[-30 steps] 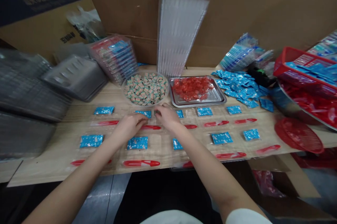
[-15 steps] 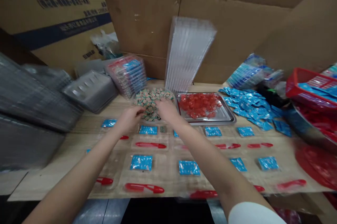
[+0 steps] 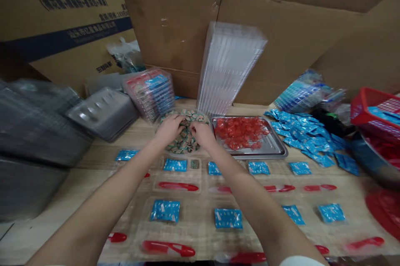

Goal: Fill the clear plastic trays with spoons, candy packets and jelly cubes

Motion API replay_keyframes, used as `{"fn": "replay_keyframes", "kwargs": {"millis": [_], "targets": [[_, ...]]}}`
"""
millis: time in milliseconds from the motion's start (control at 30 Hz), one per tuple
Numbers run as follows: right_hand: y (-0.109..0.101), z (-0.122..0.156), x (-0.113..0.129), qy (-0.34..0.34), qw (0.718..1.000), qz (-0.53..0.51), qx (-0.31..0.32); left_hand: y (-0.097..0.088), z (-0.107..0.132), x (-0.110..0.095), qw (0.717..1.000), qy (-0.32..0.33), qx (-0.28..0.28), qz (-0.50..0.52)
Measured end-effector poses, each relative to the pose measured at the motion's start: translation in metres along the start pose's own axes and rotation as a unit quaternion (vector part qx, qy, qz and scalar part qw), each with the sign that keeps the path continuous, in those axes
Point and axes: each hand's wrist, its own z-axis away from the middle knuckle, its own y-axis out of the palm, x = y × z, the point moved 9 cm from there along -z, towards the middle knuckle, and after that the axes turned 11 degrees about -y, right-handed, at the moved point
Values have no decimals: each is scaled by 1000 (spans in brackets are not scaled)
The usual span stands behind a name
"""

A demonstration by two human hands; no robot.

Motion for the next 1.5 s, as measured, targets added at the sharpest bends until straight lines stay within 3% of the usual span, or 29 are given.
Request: {"fn": "replay_keyframes", "kwargs": {"millis": [67,167,300,433,500,667,933,1133,1267,1433,1500], "targets": [[-5,2,-11,30,993,-100,-52,4,-9,2,999,-13,6,45],[-12,11,-37,108,944,-274,-148,-3,-12,9,989,-49,-8,140],[-18,19,-40,153,900,-371,-169,-13,-2,32,944,-142,-31,295],[-8,16,-13,185,768,-591,-166,-3,16,47,873,-230,-10,431],[0,11,3,195,734,-632,-156,4,23,48,840,-257,-2,478],[11,7,13,216,743,-615,-153,14,32,41,788,-284,19,546],[-6,7,5,183,794,-543,-202,17,38,44,761,-303,-14,574],[-6,17,-15,206,786,-529,-244,12,43,56,745,-330,-41,578],[-13,20,-12,197,785,-535,-243,13,43,52,750,-329,-32,573],[-10,17,11,189,717,-643,-192,24,43,39,734,-334,-1,592],[-7,17,15,194,715,-646,-183,28,44,34,722,-337,14,604]]}}
